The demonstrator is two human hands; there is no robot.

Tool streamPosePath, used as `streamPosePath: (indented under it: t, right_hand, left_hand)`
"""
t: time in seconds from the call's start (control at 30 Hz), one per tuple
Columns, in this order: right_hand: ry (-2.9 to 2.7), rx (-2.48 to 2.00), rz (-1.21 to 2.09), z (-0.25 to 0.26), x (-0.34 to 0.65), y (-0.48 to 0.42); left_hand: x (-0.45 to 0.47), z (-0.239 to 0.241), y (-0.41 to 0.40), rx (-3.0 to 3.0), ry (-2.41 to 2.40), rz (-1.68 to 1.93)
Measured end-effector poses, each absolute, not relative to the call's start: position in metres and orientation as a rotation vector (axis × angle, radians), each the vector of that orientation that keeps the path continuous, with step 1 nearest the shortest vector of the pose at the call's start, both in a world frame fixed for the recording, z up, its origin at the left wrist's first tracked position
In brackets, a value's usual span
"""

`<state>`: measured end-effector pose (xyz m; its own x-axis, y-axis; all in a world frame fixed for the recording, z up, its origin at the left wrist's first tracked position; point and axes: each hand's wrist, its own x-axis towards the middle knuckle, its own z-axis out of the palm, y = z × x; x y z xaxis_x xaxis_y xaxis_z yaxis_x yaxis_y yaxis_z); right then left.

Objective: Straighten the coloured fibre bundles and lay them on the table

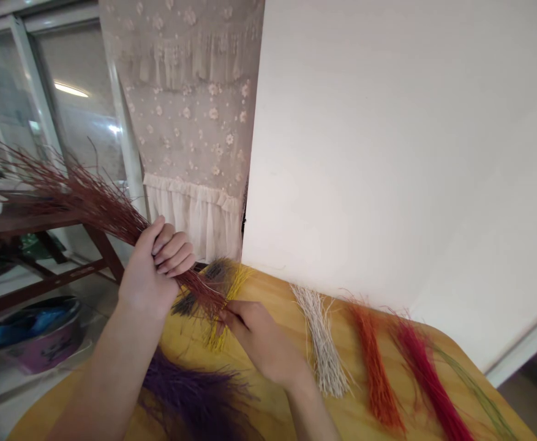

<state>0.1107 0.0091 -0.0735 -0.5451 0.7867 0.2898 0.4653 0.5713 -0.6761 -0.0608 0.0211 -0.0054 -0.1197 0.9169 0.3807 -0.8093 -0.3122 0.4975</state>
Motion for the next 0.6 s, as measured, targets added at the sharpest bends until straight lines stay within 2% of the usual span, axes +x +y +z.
streamPosePath:
  t: [0.33, 0.47, 0.6]
  right_hand:
    - [-2.004, -1.234, 0.839, -0.112, 0.157, -0.079]
    - [-1.900, -1.227, 0.820, -0.129, 0.175, -0.136]
    - [-1.597, -1.204, 0.606, -0.130, 0.174, -0.180]
  left_hand:
    - [-0.036, -0.032, -0.007, 0.728, 0.315, 1.387]
    - [-0.038, -0.034, -0.044, 0.621, 0.304, 1.471]
    - [-0.040, -0.032, -0.086, 0.338, 0.197, 1.695]
